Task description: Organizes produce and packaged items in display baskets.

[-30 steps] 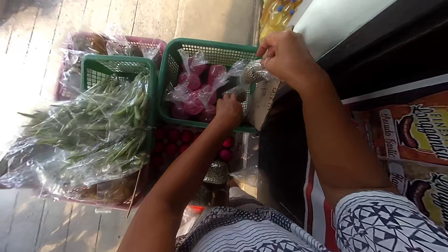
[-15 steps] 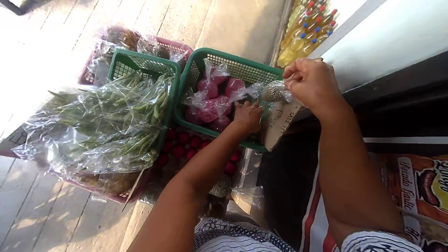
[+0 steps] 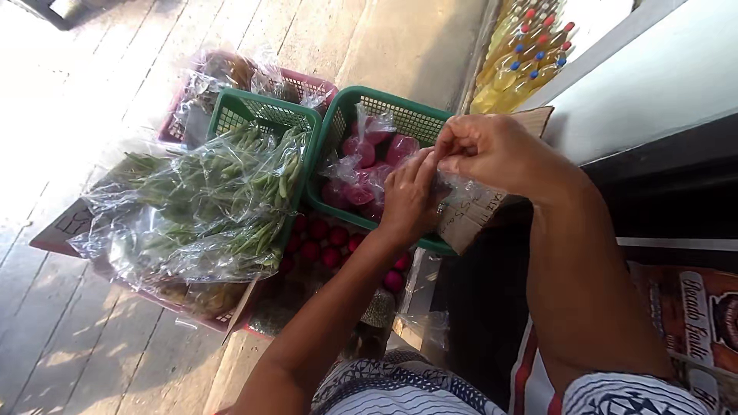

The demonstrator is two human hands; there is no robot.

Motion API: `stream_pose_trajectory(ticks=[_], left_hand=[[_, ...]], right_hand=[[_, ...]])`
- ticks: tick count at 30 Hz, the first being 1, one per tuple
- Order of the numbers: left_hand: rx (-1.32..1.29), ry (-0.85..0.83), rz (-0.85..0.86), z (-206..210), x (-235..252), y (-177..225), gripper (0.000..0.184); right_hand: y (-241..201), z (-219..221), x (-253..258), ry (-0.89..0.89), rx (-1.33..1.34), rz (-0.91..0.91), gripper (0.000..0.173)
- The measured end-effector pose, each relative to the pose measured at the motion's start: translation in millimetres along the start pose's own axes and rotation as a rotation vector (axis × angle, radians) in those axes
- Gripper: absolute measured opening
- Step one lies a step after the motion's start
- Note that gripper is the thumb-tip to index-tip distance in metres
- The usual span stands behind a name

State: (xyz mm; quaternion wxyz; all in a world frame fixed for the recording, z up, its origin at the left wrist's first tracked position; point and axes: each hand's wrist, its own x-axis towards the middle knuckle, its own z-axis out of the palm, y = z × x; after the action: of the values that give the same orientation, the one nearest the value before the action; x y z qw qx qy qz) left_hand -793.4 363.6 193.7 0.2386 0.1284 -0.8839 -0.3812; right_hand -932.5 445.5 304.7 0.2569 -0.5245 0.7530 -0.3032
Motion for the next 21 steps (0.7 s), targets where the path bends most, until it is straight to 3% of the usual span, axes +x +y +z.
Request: stream_pose_trajectory(ticks=[2,4,6,8,9,11,12,14,17,21], left_hand=[[-0.081,0.009,-0.031,-9,-11,-3,0.051],[-0.184,0.018,-0.124,-16,-24,-7,0.044],[-0.358,0.038,-0.187,-23,-42,-9,0.049],[-0.599,0.007,-0.294,-38,-62,-2,0.058],[-0.724,-0.019,-0.362,-47,-72,2,0.064],[-0.903,-0.067,-0.459,-65,-97,8,0.068],[-0.906,-0.083,-0.457,-73,-110,8,0.061],[-0.823,-0.115,-0.361,-87,-135,3,0.044],[-0.739,-0.114,-0.286,-99,-168,0,0.031],[-0.685,-0.139,-0.299,-115,-192,5,0.034]], right_hand=[[1,-5,9,0.011,0.149,0.011,0.009],[12,-5,25,0.108,0.091,0.237,0.024],[41,13,47,0.165,-0.069,0.494,0.040],[70,41,65,0.037,-0.066,0.666,0.070],[81,56,72,-0.018,-0.024,0.712,0.075],[88,76,83,-0.023,-0.030,0.704,0.053],[86,80,89,0.048,-0.076,0.669,0.038],[80,85,104,0.189,-0.139,0.556,0.028],[68,91,129,0.265,-0.116,0.419,0.047],[61,107,163,0.129,-0.043,0.443,0.092]])
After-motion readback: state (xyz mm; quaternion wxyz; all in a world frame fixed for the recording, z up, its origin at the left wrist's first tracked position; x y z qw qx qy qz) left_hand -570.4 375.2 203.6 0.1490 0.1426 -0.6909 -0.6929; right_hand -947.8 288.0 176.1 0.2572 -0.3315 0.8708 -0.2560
